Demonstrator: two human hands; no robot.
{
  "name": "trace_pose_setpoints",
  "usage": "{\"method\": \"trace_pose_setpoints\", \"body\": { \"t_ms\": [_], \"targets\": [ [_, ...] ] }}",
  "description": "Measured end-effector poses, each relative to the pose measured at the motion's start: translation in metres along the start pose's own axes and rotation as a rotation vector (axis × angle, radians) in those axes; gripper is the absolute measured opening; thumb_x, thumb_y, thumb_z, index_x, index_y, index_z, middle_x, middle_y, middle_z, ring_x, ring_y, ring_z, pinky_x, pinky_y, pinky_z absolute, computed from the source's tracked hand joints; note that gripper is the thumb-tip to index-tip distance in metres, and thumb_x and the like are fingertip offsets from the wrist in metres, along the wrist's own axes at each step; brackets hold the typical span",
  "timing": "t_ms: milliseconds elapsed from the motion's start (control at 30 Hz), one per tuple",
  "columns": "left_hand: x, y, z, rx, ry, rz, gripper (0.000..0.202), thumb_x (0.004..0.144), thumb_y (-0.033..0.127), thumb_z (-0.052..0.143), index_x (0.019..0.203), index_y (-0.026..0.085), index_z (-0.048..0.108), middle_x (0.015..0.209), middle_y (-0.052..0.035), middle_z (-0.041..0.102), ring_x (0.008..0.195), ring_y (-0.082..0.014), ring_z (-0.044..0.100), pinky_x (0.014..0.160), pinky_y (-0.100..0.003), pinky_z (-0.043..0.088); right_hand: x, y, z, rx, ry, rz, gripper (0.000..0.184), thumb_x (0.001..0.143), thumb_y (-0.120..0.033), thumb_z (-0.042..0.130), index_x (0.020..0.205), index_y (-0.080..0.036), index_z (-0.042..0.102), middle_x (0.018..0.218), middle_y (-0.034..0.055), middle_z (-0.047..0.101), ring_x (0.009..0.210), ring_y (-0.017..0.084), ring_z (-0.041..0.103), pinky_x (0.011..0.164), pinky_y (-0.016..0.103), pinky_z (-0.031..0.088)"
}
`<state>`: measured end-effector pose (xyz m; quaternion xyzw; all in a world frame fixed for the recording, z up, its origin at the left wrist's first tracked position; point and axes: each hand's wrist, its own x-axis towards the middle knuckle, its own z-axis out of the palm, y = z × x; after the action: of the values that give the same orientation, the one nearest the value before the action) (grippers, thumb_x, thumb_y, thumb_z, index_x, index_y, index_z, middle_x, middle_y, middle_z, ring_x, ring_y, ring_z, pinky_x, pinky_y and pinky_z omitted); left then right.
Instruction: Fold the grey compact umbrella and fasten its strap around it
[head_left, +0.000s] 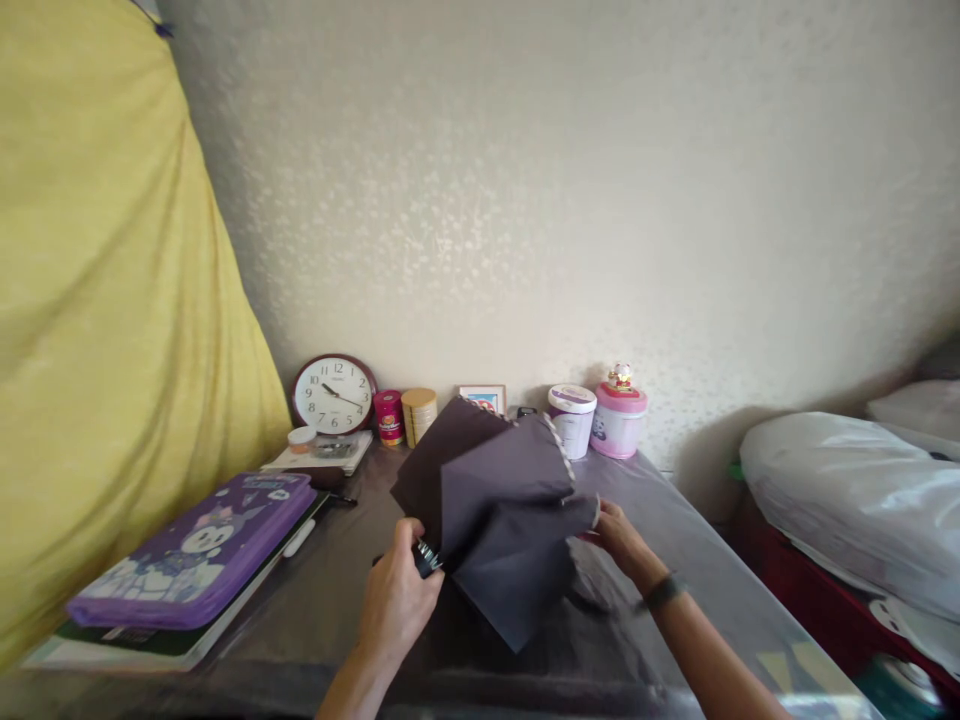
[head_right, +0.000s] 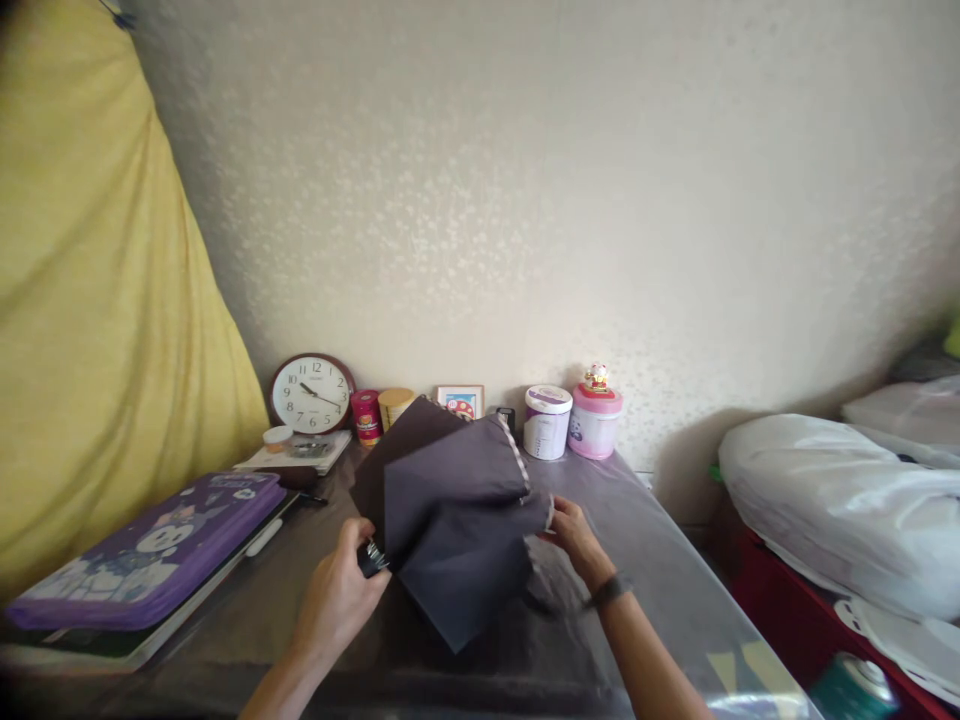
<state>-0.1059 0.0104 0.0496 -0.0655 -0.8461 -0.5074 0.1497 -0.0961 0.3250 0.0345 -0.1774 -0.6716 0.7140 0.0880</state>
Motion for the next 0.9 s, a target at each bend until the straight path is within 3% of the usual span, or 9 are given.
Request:
{"method": "trace_pose_setpoints", "body": {
  "t_ms": [100,167,233,367,500,733,900],
  "targets": [
    [0.000,0.001,0.004,-0.382,-0.130,-0.166,0.028,0.057,0.016,0.062,0.079,0.023,0.047,0.065,0.0039,0.059,0.055,-0.0125,0.055,0.050,-0.020,0.035,0.002,0.001,-0.001,0.006,-0.005,0.018,0.016,0.060,-0.025,0.067,0.074,-0.017,0.063,0.074,0.0036,0.068,0.074,0.018,0.064,0.070,0.031,0.051],
    [0.001,0.002,0.008,-0.617,-0.277,-0.297,0.023,0.060,0.026,0.062,0.071,0.022,0.042,0.049,0.0090,0.049,0.035,-0.0063,0.038,0.037,-0.017,0.022,0.003,0.001,-0.001,0.019,-0.016,0.031,0.016,0.062,-0.026,0.068,0.074,-0.017,0.063,0.076,0.0048,0.068,0.075,0.018,0.064,0.070,0.031,0.051],
    [0.001,0.002,0.009,-0.718,-0.378,-0.359,0.023,0.064,0.034,0.058,0.066,0.022,0.039,0.042,0.0112,0.041,0.028,-0.0029,0.023,0.034,-0.017,0.012,0.002,0.001,0.000,0.014,-0.040,0.044,0.016,0.063,-0.027,0.068,0.075,-0.017,0.063,0.075,0.0049,0.067,0.074,0.017,0.064,0.070,0.030,0.051],
    [-0.001,0.001,0.006,-0.801,-0.477,-0.372,0.029,0.067,0.040,0.057,0.056,0.020,0.039,0.041,0.0096,0.039,0.028,0.0001,0.019,0.034,-0.018,0.013,0.000,0.001,0.004,-0.012,-0.092,0.023,0.016,0.066,-0.030,0.068,0.073,-0.017,0.062,0.071,0.0027,0.066,0.070,0.016,0.063,0.068,0.028,0.051],
    [-0.003,0.002,0.003,-0.836,-0.516,-0.364,0.030,0.068,0.038,0.059,0.055,0.018,0.041,0.042,0.0085,0.042,0.029,0.0010,0.019,0.035,-0.019,0.012,0.000,0.002,0.006,0.048,-0.129,0.042,0.021,0.069,-0.035,0.069,0.077,-0.018,0.061,0.080,0.0056,0.068,0.076,0.017,0.065,0.071,0.031,0.052],
    [-0.007,0.001,0.004,-0.789,-0.526,-0.304,0.021,0.071,0.031,0.060,0.066,0.019,0.043,0.046,0.0087,0.046,0.032,-0.0002,0.024,0.038,-0.019,0.011,0.002,-0.004,0.004,0.054,-0.006,0.030,0.021,0.071,-0.037,0.067,0.076,-0.017,0.063,0.079,0.0061,0.068,0.076,0.017,0.065,0.069,0.028,0.052],
    [-0.010,0.003,0.007,-0.885,-0.633,-0.379,0.026,0.071,0.034,0.057,0.061,0.019,0.039,0.043,0.0093,0.042,0.031,0.0001,0.019,0.038,-0.020,0.012,-0.001,-0.012,0.001,0.073,0.087,-0.089,0.029,0.069,-0.044,0.066,0.079,-0.017,0.065,0.083,0.0064,0.069,0.079,0.017,0.064,0.066,0.026,0.050]
  ]
}}
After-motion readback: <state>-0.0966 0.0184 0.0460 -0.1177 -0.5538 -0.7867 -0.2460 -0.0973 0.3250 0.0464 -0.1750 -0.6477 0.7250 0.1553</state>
